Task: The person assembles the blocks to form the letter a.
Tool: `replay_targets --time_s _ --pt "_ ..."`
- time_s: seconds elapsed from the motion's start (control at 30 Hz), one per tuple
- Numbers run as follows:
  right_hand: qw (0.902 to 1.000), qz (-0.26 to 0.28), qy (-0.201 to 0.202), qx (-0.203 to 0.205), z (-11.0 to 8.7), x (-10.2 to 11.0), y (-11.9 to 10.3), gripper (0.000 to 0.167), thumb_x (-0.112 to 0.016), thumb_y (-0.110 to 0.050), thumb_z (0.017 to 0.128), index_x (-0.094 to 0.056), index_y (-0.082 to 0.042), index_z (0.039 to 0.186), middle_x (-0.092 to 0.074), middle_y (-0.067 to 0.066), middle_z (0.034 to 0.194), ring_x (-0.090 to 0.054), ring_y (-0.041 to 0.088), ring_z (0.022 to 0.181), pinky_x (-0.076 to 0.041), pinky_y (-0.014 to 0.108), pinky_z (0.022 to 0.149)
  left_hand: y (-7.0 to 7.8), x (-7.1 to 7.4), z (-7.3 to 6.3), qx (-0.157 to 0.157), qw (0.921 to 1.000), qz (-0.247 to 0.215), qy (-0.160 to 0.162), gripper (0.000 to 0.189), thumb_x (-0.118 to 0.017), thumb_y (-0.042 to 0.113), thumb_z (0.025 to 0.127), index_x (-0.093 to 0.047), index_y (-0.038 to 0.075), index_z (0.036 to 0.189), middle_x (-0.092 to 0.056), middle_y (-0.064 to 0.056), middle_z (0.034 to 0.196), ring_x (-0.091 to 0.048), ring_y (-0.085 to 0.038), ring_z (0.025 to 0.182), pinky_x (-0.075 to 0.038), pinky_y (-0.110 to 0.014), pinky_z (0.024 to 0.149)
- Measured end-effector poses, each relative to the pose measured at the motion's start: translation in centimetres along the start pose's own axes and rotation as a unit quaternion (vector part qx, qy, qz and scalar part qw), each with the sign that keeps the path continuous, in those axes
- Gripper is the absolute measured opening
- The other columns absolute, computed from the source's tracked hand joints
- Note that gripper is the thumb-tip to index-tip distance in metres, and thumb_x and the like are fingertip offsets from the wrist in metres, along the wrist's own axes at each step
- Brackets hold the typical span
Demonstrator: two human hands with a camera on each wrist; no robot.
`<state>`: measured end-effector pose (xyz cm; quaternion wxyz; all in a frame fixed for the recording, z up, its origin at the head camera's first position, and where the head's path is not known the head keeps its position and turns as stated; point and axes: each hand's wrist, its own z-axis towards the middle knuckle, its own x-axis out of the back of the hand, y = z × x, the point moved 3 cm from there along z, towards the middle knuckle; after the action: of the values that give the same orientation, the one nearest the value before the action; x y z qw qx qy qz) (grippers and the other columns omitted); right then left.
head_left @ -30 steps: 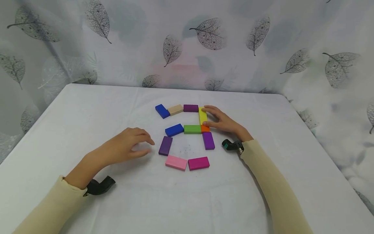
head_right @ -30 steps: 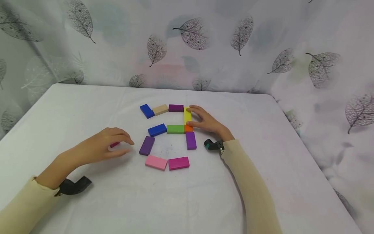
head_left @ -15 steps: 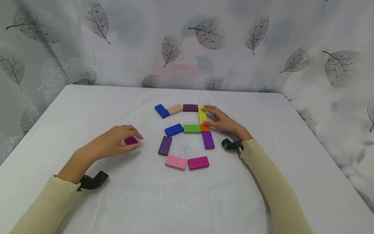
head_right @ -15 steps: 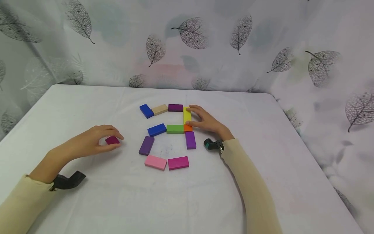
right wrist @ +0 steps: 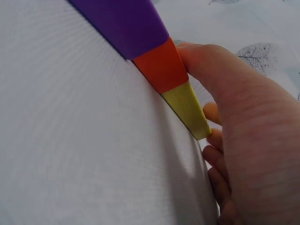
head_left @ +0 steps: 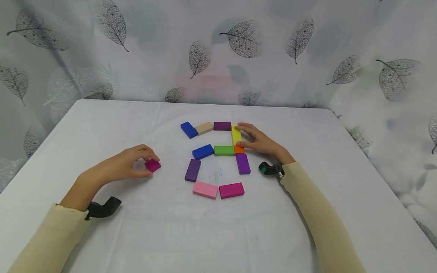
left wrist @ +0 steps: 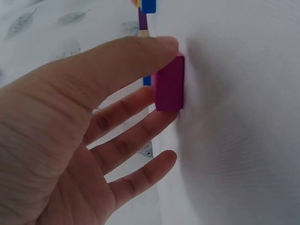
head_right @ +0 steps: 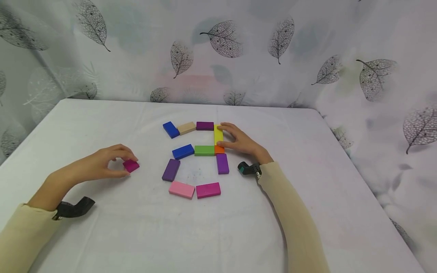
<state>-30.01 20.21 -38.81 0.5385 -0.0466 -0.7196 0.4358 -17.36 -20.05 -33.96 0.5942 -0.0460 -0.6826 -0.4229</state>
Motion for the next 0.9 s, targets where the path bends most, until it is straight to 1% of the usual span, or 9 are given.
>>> replay_targets --time_s 0.1,0.23,0.33,0.43,0.67,0.9 --pt "1.0 0.005 0.001 0.0 -0.01 -0.01 -0.01 0.067 -0.066 -0.031 0.093 -0.037 -0.017 0.151 -0.017 0.006 0.162 -0.011 0.028 0.149 -0.011 0.058 0.117 -0.22 -0.28 0.04 0.013 0.9999 -0.001 0.001 0.032 -0.079 0.004 0.079 -0.069 0.006 0.109 -0.061 -0.005 0.109 -0.058 -0.019 0.097 -0.054 -0.039 0.084" --pt "1.0 0.004 0.001 0.0 0.02 -0.04 0.06 0.067 -0.066 -0.031 0.093 -0.037 -0.017 0.151 -0.017 0.006 0.162 -0.011 0.028 0.149 -0.011 0.058 0.117 -0.2 -0.4 0.05 0.029 0.9996 0.005 0.002 0.032 -0.079 0.006 0.079 -0.068 0.005 0.11 -0.062 -0.006 0.108 -0.059 -0.021 0.096 -0.053 -0.039 0.081" --pt "1.0 -0.001 0.001 -0.001 0.02 -0.07 0.07 0.067 -0.066 -0.031 0.093 -0.036 -0.017 0.151 -0.017 0.006 0.162 -0.011 0.028 0.149 -0.011 0.058 0.117 -0.19 -0.45 0.06 0.034 0.9993 0.011 0.005 0.033 -0.079 0.008 0.08 -0.068 0.005 0.11 -0.063 -0.006 0.107 -0.06 -0.022 0.095 -0.054 -0.039 0.08" --pt "1.0 -0.003 0.001 -0.001 0.0 -0.05 0.02 0.067 -0.066 -0.032 0.093 -0.036 -0.018 0.151 -0.017 0.006 0.162 -0.011 0.028 0.15 -0.011 0.058 0.117 -0.26 -0.57 0.15 0.04 0.9991 0.011 0.003 0.034 -0.079 0.011 0.08 -0.068 0.007 0.112 -0.062 -0.005 0.108 -0.059 -0.021 0.097 -0.054 -0.039 0.082" --pt "1.0 0.0 0.004 0.002 0.02 0.05 -0.03 0.068 -0.066 -0.033 0.092 -0.036 -0.018 0.151 -0.017 0.006 0.162 -0.011 0.028 0.149 -0.011 0.058 0.117 0.15 -0.69 0.49 0.034 0.9994 0.013 0.0 0.035 -0.079 0.016 0.082 -0.067 0.008 0.114 -0.062 -0.005 0.111 -0.059 -0.022 0.099 -0.054 -0.043 0.086" --pt "1.0 -0.005 0.004 0.004 0.17 0.01 0.2 0.068 -0.066 -0.033 0.092 -0.036 -0.018 0.151 -0.017 0.006 0.162 -0.011 0.028 0.149 -0.011 0.058 0.117 0.66 -0.9 0.87 0.043 0.9988 0.022 -0.008 0.037 -0.08 0.015 0.081 -0.068 0.008 0.115 -0.061 -0.007 0.113 -0.059 -0.022 0.102 -0.054 -0.044 0.088"
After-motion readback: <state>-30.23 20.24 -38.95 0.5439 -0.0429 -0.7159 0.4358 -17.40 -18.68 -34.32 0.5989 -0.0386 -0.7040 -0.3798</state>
